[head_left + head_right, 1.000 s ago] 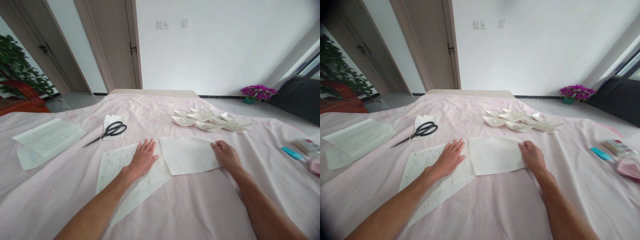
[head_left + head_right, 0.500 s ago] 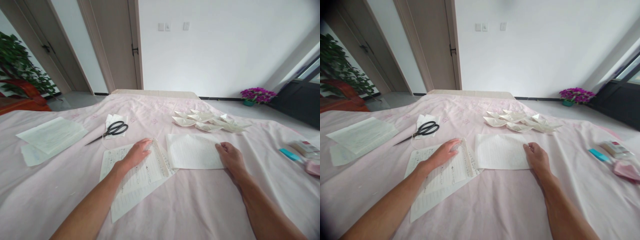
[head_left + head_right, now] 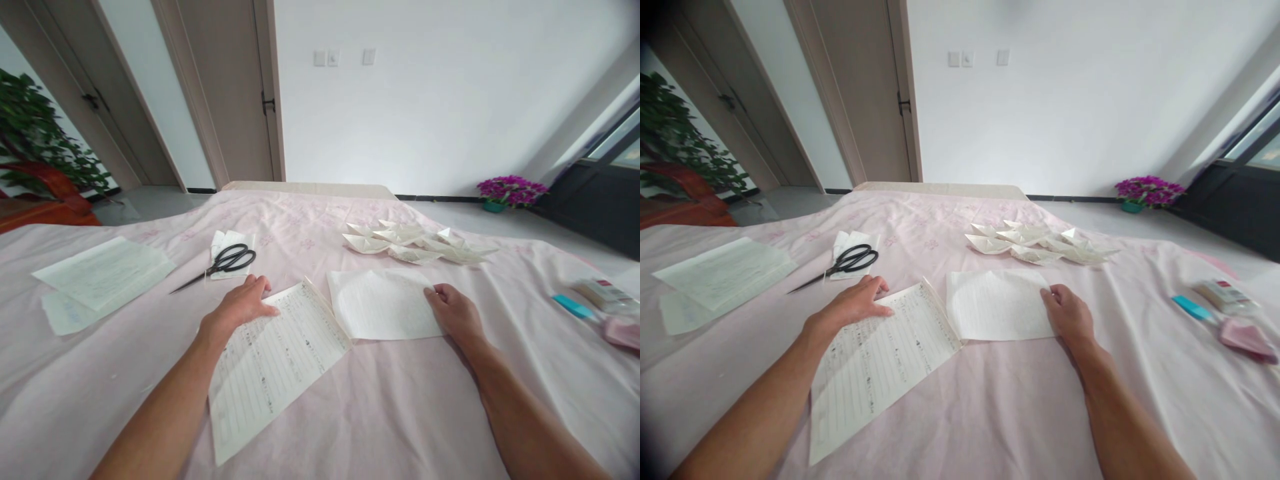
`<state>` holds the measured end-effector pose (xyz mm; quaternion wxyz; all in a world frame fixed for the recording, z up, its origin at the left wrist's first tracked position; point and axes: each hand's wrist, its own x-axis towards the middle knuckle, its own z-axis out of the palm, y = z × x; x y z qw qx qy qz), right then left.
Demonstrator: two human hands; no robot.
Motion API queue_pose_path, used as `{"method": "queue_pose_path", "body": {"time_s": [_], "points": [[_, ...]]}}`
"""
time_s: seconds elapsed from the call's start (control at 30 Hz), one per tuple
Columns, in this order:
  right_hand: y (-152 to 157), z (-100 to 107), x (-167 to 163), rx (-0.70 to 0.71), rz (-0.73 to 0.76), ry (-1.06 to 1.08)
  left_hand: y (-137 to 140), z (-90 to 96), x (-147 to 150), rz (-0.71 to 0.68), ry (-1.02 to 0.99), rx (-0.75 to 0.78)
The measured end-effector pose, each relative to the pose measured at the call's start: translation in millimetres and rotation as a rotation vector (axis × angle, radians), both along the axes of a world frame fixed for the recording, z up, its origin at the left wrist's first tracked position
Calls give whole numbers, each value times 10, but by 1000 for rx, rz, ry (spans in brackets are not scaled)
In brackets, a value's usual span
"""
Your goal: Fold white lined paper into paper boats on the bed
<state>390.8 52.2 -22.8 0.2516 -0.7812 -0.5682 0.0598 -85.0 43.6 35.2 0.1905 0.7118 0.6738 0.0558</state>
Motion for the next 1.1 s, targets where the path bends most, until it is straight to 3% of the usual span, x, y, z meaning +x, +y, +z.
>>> {"method": "queue_pose_path", "body": {"time_s": [0.2,0.3,0.6,0.73,0.87,1.1], "points": [[-4,8,-1,-15,4,-4,46,-51,23,-104,-203,-175],[-15,33,-18,-4,-1,14,120,-110,-79,-109,-293,-146],[-14,34,-31,0,10,4,227,47,-656,402,38,217],[-12,50,-36,-13,11,2,239,-18,-622,469,91,406],[-21,74,-51,-30,11,-3,222,-81,-254,242,13,558],[-35,68,-59,0,10,25,-65,-270,599,-236,-123,533]]}}
